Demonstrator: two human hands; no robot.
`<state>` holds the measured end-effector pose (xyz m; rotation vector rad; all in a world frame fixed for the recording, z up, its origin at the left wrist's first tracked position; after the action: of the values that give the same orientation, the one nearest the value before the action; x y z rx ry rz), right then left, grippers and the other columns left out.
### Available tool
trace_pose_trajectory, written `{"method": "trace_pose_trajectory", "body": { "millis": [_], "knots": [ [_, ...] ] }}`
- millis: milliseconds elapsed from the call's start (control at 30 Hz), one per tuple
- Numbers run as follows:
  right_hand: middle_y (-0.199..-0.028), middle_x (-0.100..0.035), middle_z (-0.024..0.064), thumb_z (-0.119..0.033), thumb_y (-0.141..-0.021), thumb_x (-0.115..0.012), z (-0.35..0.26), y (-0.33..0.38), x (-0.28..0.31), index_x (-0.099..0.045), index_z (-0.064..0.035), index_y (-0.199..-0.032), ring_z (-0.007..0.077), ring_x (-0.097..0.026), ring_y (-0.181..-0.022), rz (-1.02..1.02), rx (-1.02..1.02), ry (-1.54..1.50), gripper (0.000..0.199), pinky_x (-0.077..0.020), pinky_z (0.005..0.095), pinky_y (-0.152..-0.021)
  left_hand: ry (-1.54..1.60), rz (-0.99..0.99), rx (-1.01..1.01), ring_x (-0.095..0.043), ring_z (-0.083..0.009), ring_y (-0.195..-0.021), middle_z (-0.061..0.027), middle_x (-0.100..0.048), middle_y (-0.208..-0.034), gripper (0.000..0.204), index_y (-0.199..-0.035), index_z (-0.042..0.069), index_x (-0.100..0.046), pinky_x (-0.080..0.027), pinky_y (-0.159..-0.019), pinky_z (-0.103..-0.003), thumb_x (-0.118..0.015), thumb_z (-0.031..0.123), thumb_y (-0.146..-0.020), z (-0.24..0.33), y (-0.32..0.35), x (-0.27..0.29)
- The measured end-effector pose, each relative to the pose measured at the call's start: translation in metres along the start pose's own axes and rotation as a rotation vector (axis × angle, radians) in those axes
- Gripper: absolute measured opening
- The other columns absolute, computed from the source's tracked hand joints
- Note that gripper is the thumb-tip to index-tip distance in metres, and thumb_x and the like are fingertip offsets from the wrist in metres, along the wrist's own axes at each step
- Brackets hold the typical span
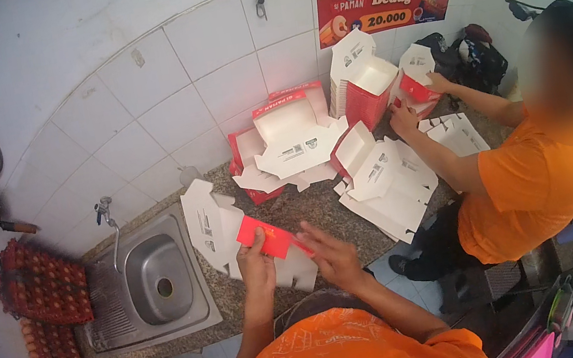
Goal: The person assembles red and white cardboard food boxes by folding the flaps and interlocking the tabs. They work alongside another person at a granite countertop, stacking the finished boxes into a pile.
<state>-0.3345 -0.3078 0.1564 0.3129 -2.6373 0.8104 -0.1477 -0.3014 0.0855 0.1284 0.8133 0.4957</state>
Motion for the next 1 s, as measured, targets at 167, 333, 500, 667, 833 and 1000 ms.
{"method": "trace_pose_trajectory", "body": {
  "millis": [167,333,500,667,833,1000],
  "knots": [
    [-0.137,-0.064,0.0175,-0.006,-0.086,-0.076,0.001,-0.031,0.004,-0.066,-0.0029,-0.132,0.0337,-0.065,-0.124,-0.023,0.265,0.289,0.047,-0.0554,0.0412,-0.101,-0.425,-0.170,-0.273,-0.068,-0.0144,-0.096,-0.0058,-0.070,-0.110,0.024,-0.118,0.004,-0.066,-0.057,-0.083,-0.033,-0.061,0.024,-0.105,-0.017,0.005,-0.016],
    [-0.142,-0.059,0.0189,-0.004,-0.082,-0.078,0.006,-0.022,0.000,-0.068,-0.0026,-0.129,0.0387,-0.057,-0.132,-0.182,0.235,0.051,0.047,-0.0516,0.0440,-0.106,-0.191,-0.311,-0.112,-0.068,-0.0161,-0.099,-0.0078,-0.069,-0.112,0.034,-0.121,0.000,-0.063,-0.056,-0.085,-0.032,-0.053,0.029,-0.109,-0.007,0.004,-0.035],
    [-0.151,-0.051,0.0191,-0.007,-0.083,-0.077,0.000,-0.022,-0.015,-0.067,-0.0061,-0.132,0.0418,-0.051,-0.137,0.013,0.276,0.246,0.050,-0.0479,0.0466,-0.110,-0.070,-0.145,-0.285,-0.063,-0.0127,-0.102,-0.0074,-0.067,-0.110,0.035,-0.117,0.000,-0.064,-0.051,-0.088,-0.029,-0.050,0.032,-0.110,-0.021,0.021,-0.044],
    [-0.154,-0.047,0.0172,-0.013,-0.083,-0.077,-0.015,-0.028,-0.022,-0.060,-0.0077,-0.140,0.0442,-0.045,-0.141,0.021,0.294,0.181,0.060,-0.0438,0.0506,-0.114,0.135,-0.141,-0.263,-0.063,-0.0177,-0.108,-0.0105,-0.065,-0.120,0.034,-0.121,-0.001,-0.060,-0.051,-0.093,-0.035,-0.051,0.031,-0.109,0.002,0.027,-0.053],
    [-0.151,-0.051,0.0180,-0.011,-0.086,-0.074,0.003,-0.030,-0.023,-0.060,-0.0016,-0.139,0.0466,-0.044,-0.141,-0.043,0.440,0.182,0.056,-0.0429,0.0520,-0.113,0.070,-0.133,-0.287,-0.062,-0.0179,-0.110,-0.0108,-0.063,-0.123,0.037,-0.122,-0.003,-0.059,-0.050,-0.093,-0.033,-0.054,0.031,-0.108,-0.002,0.025,-0.049],
    [-0.145,-0.057,0.0198,-0.008,-0.090,-0.070,0.003,-0.032,-0.025,-0.065,0.0002,-0.133,0.0466,-0.050,-0.136,0.171,0.330,0.076,0.044,-0.0452,0.0502,-0.110,-0.142,-0.182,-0.387,-0.063,-0.0147,-0.107,-0.0094,-0.066,-0.117,0.035,-0.127,-0.001,-0.060,-0.049,-0.089,-0.030,-0.051,0.028,-0.109,-0.018,0.032,-0.055]
  ]
}}
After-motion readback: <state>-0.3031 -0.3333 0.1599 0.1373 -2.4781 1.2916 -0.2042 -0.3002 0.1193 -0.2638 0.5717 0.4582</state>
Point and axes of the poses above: each hand's wrist, its own y-axis away from the middle knuckle, its own x-axis out of the back of the hand, z = x × y, the point moved 6 cm from there along -y, towards the middle knuckle
